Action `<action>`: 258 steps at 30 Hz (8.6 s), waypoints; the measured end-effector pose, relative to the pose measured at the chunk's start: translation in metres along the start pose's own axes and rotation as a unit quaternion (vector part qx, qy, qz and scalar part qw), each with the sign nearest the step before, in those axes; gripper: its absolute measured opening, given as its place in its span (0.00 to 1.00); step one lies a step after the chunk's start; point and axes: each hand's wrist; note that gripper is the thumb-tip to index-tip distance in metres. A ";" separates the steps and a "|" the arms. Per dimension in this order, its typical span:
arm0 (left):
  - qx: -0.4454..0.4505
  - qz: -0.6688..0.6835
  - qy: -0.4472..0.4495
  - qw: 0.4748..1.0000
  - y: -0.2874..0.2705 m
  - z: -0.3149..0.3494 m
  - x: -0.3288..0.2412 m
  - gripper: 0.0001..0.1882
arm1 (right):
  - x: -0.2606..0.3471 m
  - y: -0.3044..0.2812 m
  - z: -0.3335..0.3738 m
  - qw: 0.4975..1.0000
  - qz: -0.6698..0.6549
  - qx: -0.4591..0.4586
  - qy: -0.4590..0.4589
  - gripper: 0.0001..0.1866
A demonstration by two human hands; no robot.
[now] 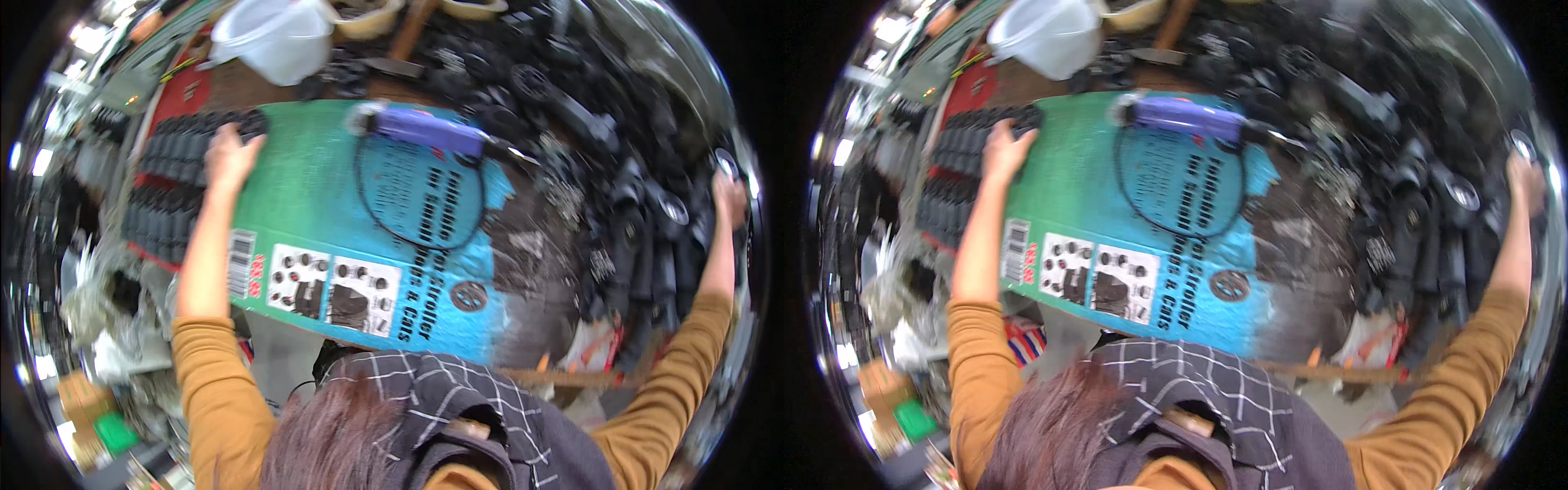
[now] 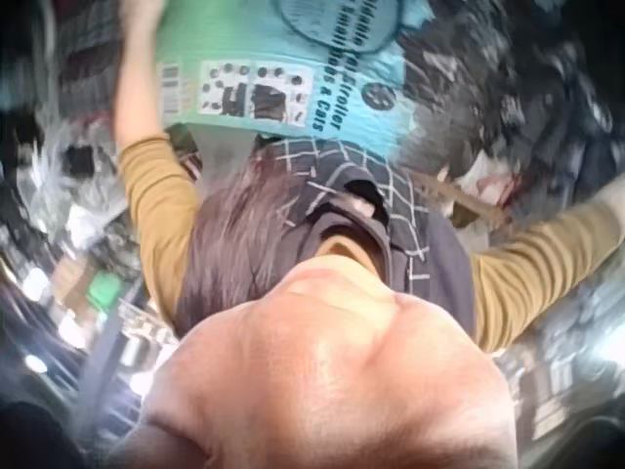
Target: The person assembles small wheels by inserting bearings and securing them with a hot glue gun. They repeatedly pick up wheel housings, insert bearings, apply glue, and place the finished wheels on the work surface.
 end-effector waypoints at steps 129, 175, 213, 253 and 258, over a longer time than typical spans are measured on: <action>0.167 0.357 0.713 0.580 0.122 0.178 -0.792 0.40 | -0.206 0.158 0.014 0.945 -0.261 -0.194 0.034 0.34; 0.178 0.240 0.427 0.853 0.070 -0.024 -0.289 0.23 | 0.253 -0.177 0.234 0.682 -0.501 0.261 -0.465 0.31; 0.306 0.392 0.320 0.807 0.040 0.226 -0.215 0.53 | 0.065 -0.214 0.449 0.761 -0.458 0.135 -0.439 0.08; 0.336 0.332 0.295 0.830 0.030 0.236 -0.195 0.49 | 0.021 -0.236 0.500 0.668 -0.558 0.196 -0.452 0.19; 0.335 0.352 0.284 0.826 0.031 0.238 -0.195 0.45 | 0.041 -0.237 0.509 0.673 -0.505 0.168 -0.513 0.18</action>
Point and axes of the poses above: each hand's wrist, its own z-axis away from the middle knuckle, its own y-axis out of the palm, x = y × z, and after that the axes turned 11 degrees about z, right-handed
